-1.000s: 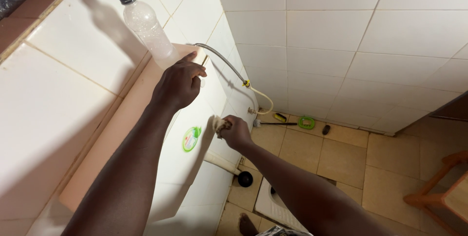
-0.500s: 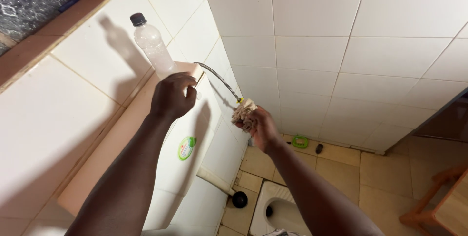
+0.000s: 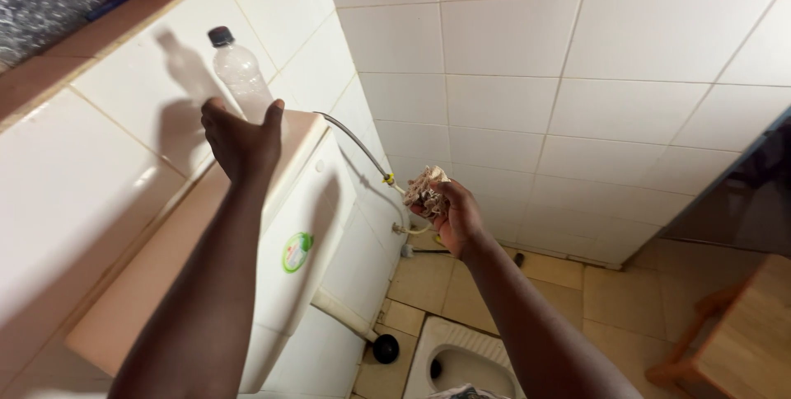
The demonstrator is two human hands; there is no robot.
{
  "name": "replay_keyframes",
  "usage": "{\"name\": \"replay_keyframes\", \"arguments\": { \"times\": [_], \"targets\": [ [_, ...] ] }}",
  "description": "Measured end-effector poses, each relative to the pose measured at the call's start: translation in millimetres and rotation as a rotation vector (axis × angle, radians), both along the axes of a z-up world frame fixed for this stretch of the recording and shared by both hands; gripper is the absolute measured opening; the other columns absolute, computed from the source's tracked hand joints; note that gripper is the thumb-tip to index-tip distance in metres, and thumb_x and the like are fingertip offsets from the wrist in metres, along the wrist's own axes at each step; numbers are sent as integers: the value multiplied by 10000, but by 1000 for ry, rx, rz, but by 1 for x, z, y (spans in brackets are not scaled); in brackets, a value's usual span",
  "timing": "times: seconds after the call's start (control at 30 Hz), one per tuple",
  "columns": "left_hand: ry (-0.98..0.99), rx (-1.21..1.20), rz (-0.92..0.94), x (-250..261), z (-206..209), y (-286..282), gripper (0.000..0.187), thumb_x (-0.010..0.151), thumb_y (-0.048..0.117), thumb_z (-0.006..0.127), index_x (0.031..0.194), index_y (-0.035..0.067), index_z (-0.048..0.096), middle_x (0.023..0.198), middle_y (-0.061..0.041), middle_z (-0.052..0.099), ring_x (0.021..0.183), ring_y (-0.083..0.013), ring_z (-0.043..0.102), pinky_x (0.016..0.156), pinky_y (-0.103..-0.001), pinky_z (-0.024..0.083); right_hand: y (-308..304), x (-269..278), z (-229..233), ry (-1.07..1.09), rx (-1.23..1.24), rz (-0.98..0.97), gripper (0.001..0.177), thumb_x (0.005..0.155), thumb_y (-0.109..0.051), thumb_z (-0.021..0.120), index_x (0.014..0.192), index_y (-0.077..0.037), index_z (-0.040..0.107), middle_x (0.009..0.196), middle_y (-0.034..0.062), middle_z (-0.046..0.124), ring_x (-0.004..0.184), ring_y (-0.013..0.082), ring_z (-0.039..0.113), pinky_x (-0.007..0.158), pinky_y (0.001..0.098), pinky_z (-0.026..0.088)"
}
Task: Scrubbing a tiled bathroom wall and fixture using a rag and water from a plastic bottle.
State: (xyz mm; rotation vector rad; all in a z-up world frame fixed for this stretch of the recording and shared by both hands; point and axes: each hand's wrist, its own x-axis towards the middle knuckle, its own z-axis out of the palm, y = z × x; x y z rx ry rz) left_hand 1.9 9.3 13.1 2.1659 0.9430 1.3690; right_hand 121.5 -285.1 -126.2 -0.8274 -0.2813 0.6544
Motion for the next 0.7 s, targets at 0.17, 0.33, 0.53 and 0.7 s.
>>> {"name": "replay_keyframes", "arguments": {
  "times": [0.17,0.33,0.53,0.7],
  "targets": [
    [-4,-111,-108,24,-9,27,969,812,406,906,1466,-32,340,1410,-282,496,1290,-424,522,1070,-508,437,-17,3,-1,26,1,-52,382,927,-220,595,1227,17,592,1179,166,698,1057,282,687,916,450,593],
    [-84,-73,-155,38,-16,8,851,848,324,875,1477,6,397,1416,-261,554,1258,-421,590,1038,-510,493,-40,-1,5,8,-30,-93,403,907,-221,596,1239,9,596,1209,155,698,1081,268,686,920,428,599],
    [34,235,-483,62,-19,-65,779,812,247,877,1434,13,471,1356,-231,606,1249,-413,590,1048,-506,482,-65,14,-17,137,-2,-200,436,922,-234,635,1255,40,570,1228,188,679,1092,304,686,901,446,621],
    [282,493,-701,62,-38,-129,651,772,87,759,1385,13,554,1361,-204,623,1269,-377,574,1105,-468,447,-95,8,-7,187,-22,-319,544,952,-406,634,1299,4,550,1227,179,671,1076,294,686,864,456,615]
  ]
}}
